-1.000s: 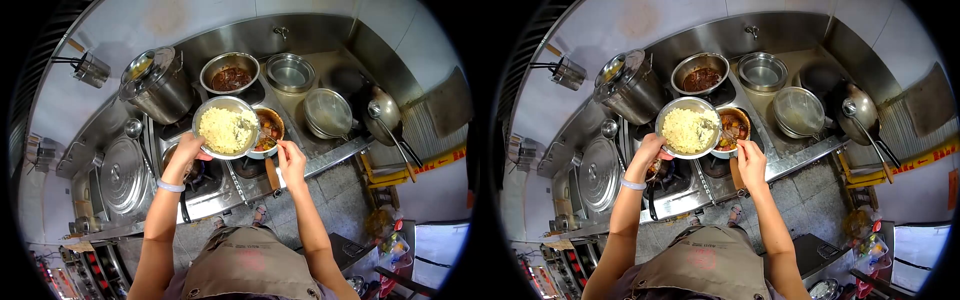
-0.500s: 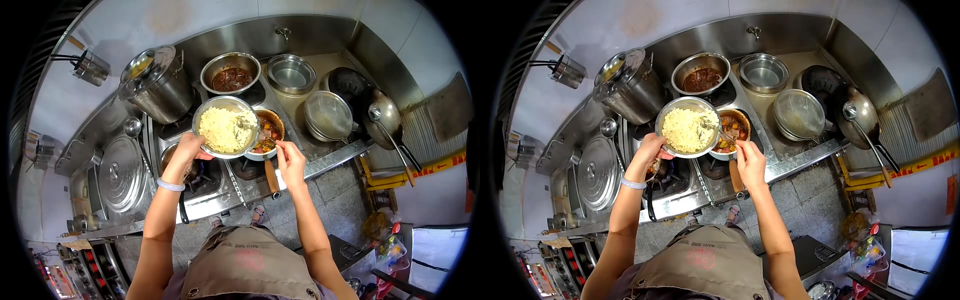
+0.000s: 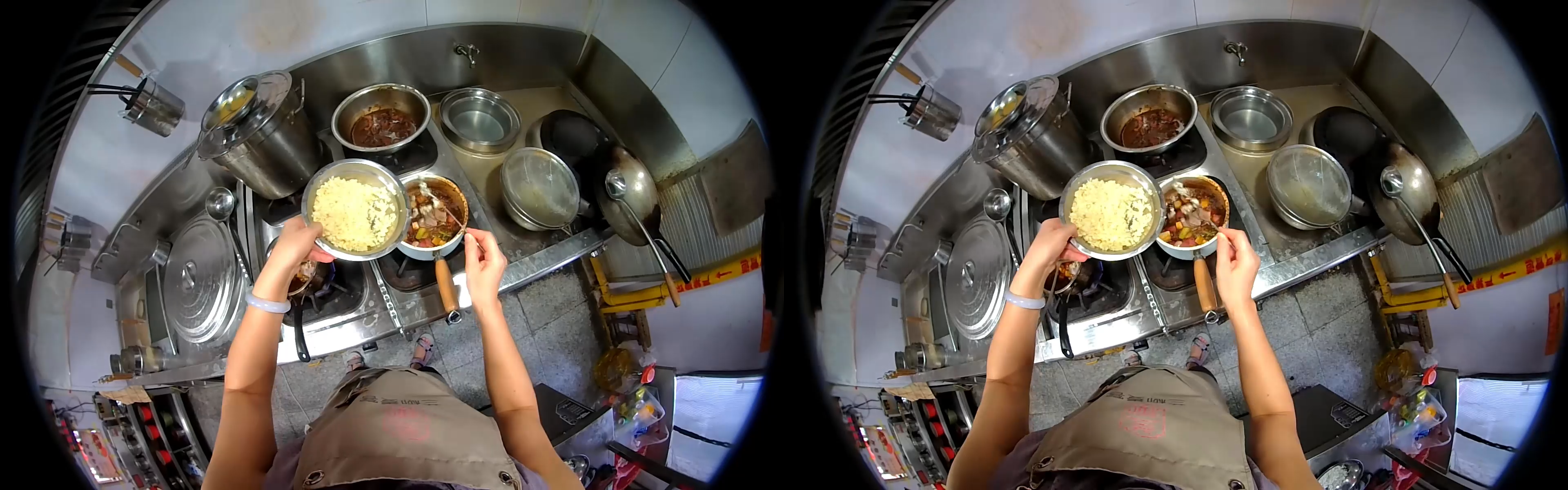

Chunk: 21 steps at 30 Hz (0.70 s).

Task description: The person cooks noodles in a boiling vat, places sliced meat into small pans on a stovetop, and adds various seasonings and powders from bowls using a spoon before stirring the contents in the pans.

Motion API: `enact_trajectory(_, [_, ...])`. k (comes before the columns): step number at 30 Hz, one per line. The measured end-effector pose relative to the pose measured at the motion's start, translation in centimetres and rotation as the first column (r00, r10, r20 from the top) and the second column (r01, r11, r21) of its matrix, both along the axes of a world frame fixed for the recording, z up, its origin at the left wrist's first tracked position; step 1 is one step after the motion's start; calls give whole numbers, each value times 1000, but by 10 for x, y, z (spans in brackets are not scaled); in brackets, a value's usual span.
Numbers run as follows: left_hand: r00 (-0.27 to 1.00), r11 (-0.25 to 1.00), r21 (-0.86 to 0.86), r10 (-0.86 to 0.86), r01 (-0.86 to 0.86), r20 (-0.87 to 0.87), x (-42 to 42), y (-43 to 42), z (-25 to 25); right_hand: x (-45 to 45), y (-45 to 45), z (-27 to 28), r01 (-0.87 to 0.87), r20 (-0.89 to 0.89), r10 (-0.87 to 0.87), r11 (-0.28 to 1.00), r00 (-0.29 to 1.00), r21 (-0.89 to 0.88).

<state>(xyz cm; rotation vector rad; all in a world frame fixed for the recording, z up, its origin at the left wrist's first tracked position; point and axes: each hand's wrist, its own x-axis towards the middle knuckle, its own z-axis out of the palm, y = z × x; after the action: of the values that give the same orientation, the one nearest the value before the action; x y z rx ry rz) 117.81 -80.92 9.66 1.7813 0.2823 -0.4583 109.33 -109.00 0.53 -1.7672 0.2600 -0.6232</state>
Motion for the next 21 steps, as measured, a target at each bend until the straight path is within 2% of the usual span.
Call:
enact_trajectory(1, [1000, 1000, -4, 12, -12, 16, -1, 2, 2, 5, -2, -13, 22, -13, -21, 999, 1000, 49])
enact_trajectory(2, [999, 1000, -6, 23, -23, 32, -3, 5, 3, 5, -7, -19, -2, -124, 5, 1000, 992, 26])
enact_trajectory(4, [999, 1000, 0, 31, -31, 23, -3, 8, 4, 8, -11, -34, -18, -138, 32, 995, 990, 97])
enact_trajectory(5, [1000, 1000, 2, 21, -21, 11, -3, 9, 3, 5, -13, -41, -2, -135, 11, 998, 991, 69])
enact_trajectory(6, [1000, 1000, 2, 12, -13, 2, -1, 11, 3, 2, -11, -31, 2, -134, 7, 998, 991, 67])
enact_trajectory(9, [999, 999, -5, -42, 42, 12, 1, 15, 1, -13, 4, -5, -49, -57, 66, 966, 996, 252])
enact_trajectory(12, [992, 991, -46, -124, 123, -13, 3, 14, 5, -38, 20, 21, -5, -22, 9, 989, 1000, 146])
enact_trajectory(14, [970, 968, -72, -238, 241, 44, 3, 14, 3, -59, 31, 32, 48, 46, -49, 998, 998, 27])
enact_trajectory(15, [950, 947, -90, -302, 309, 84, 0, 10, 5, -76, 37, 41, 71, 26, -72, 997, 997, 41])
enact_trajectory(16, [925, 924, -59, -374, 378, 68, -3, 4, 14, -92, 42, 50, 124, 5, -124, 991, 992, -45])
enact_trajectory(18, [839, 839, -50, -536, 541, 95, -24, -23, 27, -138, 54, 55, 247, 65, -245, 969, 967, -26])
enact_trajectory(19, [780, 777, -68, -619, 625, 96, -32, -37, 31, -164, 59, 63, 348, 82, -338, 918, 937, -193])
enact_trajectory(20, [709, 708, -59, -697, 704, 102, -44, -52, 32, -191, 69, 71, 403, 49, -401, 894, 915, -195])
enact_trajectory(21, [625, 620, -80, -774, 780, 99, -60, -70, 31, -216, 77, 62, 494, 132, -476, 835, 869, -243])
